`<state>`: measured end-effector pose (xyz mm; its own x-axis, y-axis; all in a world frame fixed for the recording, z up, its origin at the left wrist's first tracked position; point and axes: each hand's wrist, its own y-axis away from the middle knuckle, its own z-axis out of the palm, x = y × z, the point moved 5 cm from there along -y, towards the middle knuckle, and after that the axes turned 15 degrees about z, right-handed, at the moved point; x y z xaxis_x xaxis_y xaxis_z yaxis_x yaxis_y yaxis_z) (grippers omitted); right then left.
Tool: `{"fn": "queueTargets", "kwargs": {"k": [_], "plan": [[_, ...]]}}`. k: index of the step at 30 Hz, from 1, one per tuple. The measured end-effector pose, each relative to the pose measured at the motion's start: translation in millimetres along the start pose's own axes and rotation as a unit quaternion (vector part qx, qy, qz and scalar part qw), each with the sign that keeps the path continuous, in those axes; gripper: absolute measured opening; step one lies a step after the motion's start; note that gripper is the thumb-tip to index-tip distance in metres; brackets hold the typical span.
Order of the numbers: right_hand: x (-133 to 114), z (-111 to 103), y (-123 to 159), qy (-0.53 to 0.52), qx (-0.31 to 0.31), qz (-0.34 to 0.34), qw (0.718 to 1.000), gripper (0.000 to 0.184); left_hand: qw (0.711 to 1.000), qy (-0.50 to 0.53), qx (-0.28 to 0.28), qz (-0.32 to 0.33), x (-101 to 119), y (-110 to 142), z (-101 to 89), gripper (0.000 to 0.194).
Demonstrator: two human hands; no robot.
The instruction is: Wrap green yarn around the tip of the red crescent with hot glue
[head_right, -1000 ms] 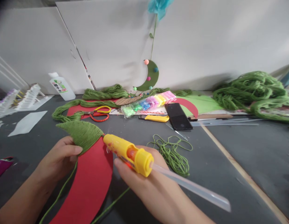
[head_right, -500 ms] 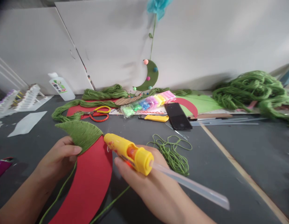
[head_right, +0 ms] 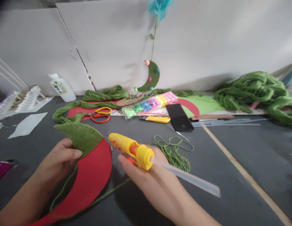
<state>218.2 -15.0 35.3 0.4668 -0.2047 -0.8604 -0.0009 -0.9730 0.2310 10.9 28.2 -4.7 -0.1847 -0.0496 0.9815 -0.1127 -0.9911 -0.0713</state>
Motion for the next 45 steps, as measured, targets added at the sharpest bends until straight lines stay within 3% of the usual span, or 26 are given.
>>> {"fn": "queueTargets", "kwargs": {"k": [5,8,10,13,17,20,22,27,31,34,37,39,41,43,45], "plan": [[3.7,-6.2,-10.6,-0.037,0.050,0.033,0.997,0.028,0.999,-0.020,0.039,0.000,1.2,-7.5,-8.0,0.010],[7.9,-11.9,-15.8,-0.057,0.083,0.075,0.992,0.031,0.995,-0.003,0.086,0.042,8.5,-16.9,-19.2,0.021],[5.1,-13.9,-17.7,-0.041,0.076,0.055,0.995,0.024,0.992,-0.003,0.109,0.066,12.2,-23.6,-28.5,0.020],[-5.6,-10.8,-16.9,0.006,0.014,-0.023,1.000,0.012,0.982,-0.009,0.150,0.110,14.0,-31.8,-42.4,0.014],[-16.0,6.1,-9.7,0.087,-0.096,-0.084,0.988,0.019,0.972,0.015,0.182,0.145,6.2,-38.6,-53.0,0.022],[-16.5,36.1,2.1,0.187,-0.231,-0.138,0.945,0.017,0.963,0.025,0.211,0.164,0.6,-40.7,-58.5,0.024],[-12.1,56.9,7.6,0.241,-0.275,-0.163,0.916,0.018,0.960,0.035,0.217,0.171,-0.7,-40.8,-59.1,0.023],[-4.6,93.5,2.4,0.292,-0.221,-0.189,0.911,0.035,0.965,0.060,0.189,0.171,2.8,-36.5,-46.8,0.020],[-14.8,99.4,-5.7,0.336,-0.145,-0.232,0.901,0.030,0.969,0.067,0.163,0.171,7.8,-29.6,-33.8,0.022],[-30.1,89.8,-19.2,0.260,-0.063,-0.202,0.942,0.017,0.971,0.065,0.150,0.174,11.6,-23.6,-25.1,0.024],[-38.6,82.8,-36.4,0.059,-0.010,-0.132,0.989,0.010,0.974,0.059,0.138,0.171,14.3,-17.4,-17.0,0.025],[-38.2,89.8,-44.8,-0.085,-0.067,-0.082,0.991,0.020,0.975,0.050,0.132,0.175,16.2,-14.1,-13.7,0.024],[-36.1,101.1,-46.3,-0.161,-0.169,-0.018,0.972,0.022,0.972,0.015,0.135,0.190,19.9,-11.7,-15.0,0.022],[-35.4,104.9,-39.9,-0.130,-0.246,0.038,0.960,0.016,0.965,-0.067,0.149,0.204,25.4,-10.3,-21.1,0.018],[-41.7,92.0,-32.0,-0.054,-0.249,0.023,0.967,0.010,0.948,-0.179,0.161,0.208,31.9,-9.7,-29.3,0.017]]}}
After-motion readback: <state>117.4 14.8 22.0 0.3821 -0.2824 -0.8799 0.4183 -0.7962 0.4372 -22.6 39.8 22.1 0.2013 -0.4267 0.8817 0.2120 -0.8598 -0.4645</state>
